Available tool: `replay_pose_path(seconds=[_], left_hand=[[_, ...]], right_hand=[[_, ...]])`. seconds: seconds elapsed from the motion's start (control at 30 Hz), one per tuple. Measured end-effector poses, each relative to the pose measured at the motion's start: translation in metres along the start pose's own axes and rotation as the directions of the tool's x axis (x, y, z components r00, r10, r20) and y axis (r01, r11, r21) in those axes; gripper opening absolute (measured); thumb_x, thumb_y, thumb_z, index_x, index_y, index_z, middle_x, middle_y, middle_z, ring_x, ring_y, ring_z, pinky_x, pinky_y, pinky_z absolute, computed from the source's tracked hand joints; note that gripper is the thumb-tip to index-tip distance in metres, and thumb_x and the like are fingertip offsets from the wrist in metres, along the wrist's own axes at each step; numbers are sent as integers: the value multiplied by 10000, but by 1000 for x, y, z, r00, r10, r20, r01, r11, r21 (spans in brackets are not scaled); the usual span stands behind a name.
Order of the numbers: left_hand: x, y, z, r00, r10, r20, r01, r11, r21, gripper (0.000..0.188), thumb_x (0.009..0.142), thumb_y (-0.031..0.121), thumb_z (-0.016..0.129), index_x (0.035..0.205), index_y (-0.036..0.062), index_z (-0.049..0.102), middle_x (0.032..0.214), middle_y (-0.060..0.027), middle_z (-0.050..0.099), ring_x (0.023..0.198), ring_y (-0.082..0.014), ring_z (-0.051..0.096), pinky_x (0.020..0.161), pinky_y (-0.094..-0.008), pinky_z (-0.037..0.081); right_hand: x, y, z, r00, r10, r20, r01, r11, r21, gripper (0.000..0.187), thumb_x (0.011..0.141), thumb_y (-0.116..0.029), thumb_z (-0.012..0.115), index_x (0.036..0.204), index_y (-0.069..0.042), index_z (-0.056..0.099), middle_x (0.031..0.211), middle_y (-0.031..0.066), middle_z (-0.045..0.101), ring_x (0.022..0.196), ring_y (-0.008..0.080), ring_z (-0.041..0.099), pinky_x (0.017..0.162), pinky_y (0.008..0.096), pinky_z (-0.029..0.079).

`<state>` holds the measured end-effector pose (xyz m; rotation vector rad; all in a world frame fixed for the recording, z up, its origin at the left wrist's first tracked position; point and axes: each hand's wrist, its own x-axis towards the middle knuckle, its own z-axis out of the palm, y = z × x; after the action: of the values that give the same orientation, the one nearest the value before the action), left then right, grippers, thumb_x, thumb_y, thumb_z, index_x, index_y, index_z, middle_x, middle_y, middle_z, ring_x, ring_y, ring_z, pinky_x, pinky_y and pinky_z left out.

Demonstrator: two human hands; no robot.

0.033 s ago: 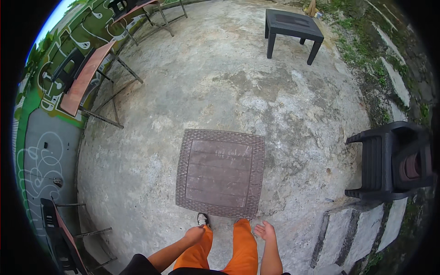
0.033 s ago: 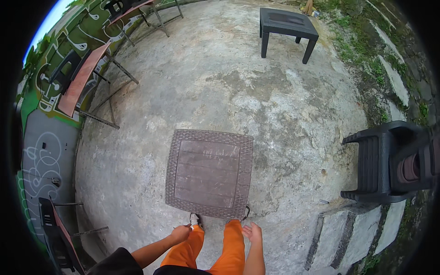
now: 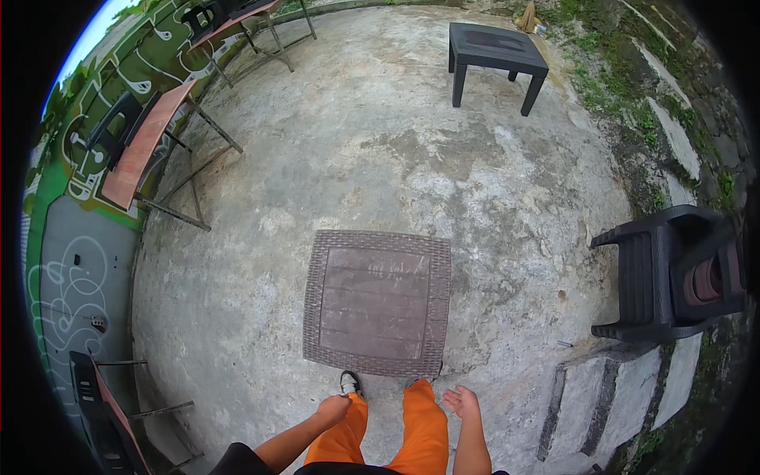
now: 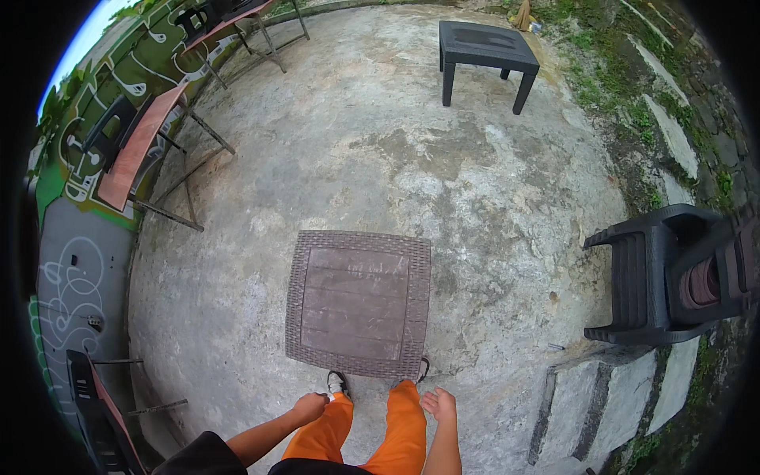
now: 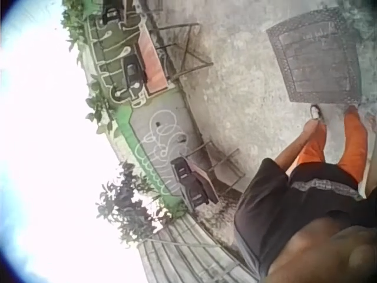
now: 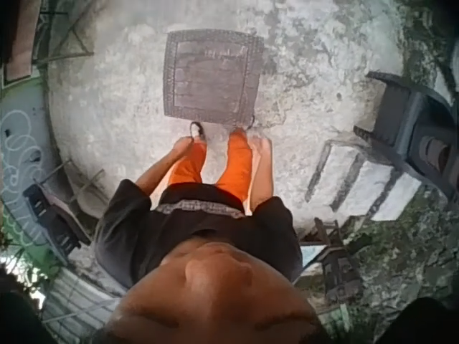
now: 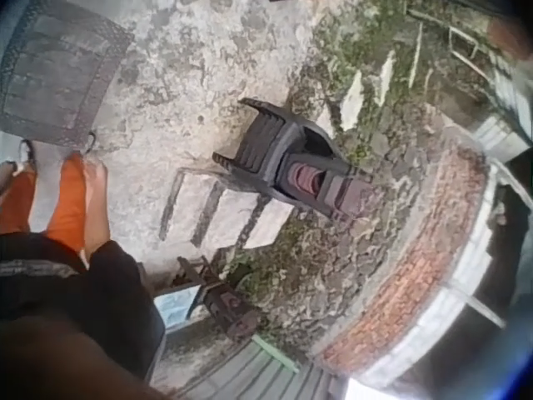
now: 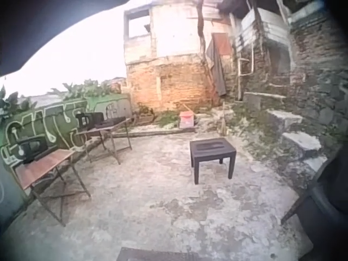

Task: Assembling plastic furniture and sweeping the patio floor.

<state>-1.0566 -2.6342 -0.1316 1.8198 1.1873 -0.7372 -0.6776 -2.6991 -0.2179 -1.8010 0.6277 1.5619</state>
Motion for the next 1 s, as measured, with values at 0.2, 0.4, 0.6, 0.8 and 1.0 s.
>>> replay_pose_path(seconds=[0.2, 0.4, 0.6, 0.8, 1.0], left_hand=[[1, 23, -46, 990, -9, -139, 26, 993, 117, 299, 847, 358, 595, 921, 95, 718, 915, -164, 706, 861, -375, 674, 777, -497, 538], [68, 117, -106, 927, -14, -375, 14, 1000, -2, 189, 805, 174, 604, 941, 111, 720, 1005, -176, 653, 918, -388, 654, 802, -478, 536], [124, 241, -182, 916, 101, -387, -118, 993, -20, 283, 743, 6, 580, 971, 111, 711, 1041, -190, 643, 959, -385, 645, 830, -475, 529], [151, 293, -212, 944, -14, -330, -37, 988, -149, 300, 734, 107, 625, 1018, 137, 716, 963, -185, 697, 961, -375, 654, 847, -465, 531], [171, 266, -212, 918, -250, -307, 137, 929, -344, 286, 722, 142, 648, 993, 160, 738, 1007, -159, 701, 979, -355, 657, 883, -453, 523]], right_hand=[[-61, -45, -109, 931, -337, -144, 340, 941, -4, 310, 857, -58, 524, 1157, 7, 558, 886, 120, 614, 805, 280, 672, 713, 418, 576], [-48, -136, -211, 933, -319, -166, 302, 946, -120, 326, 812, -11, 551, 1135, 13, 586, 870, 133, 651, 725, 257, 674, 656, 400, 572], [-72, -247, -272, 891, -442, -104, 407, 879, -249, 366, 765, 17, 593, 1130, 39, 595, 809, 132, 666, 661, 220, 660, 588, 337, 557], [-79, -412, -220, 812, -583, 22, 565, 777, -276, 471, 718, 51, 625, 1183, 79, 559, 798, 146, 650, 679, 214, 665, 595, 301, 551], [-93, -582, -57, 747, -558, 361, 665, 624, -411, 440, 754, 15, 677, 1178, 66, 569, 917, 161, 675, 765, 211, 685, 642, 292, 564]])
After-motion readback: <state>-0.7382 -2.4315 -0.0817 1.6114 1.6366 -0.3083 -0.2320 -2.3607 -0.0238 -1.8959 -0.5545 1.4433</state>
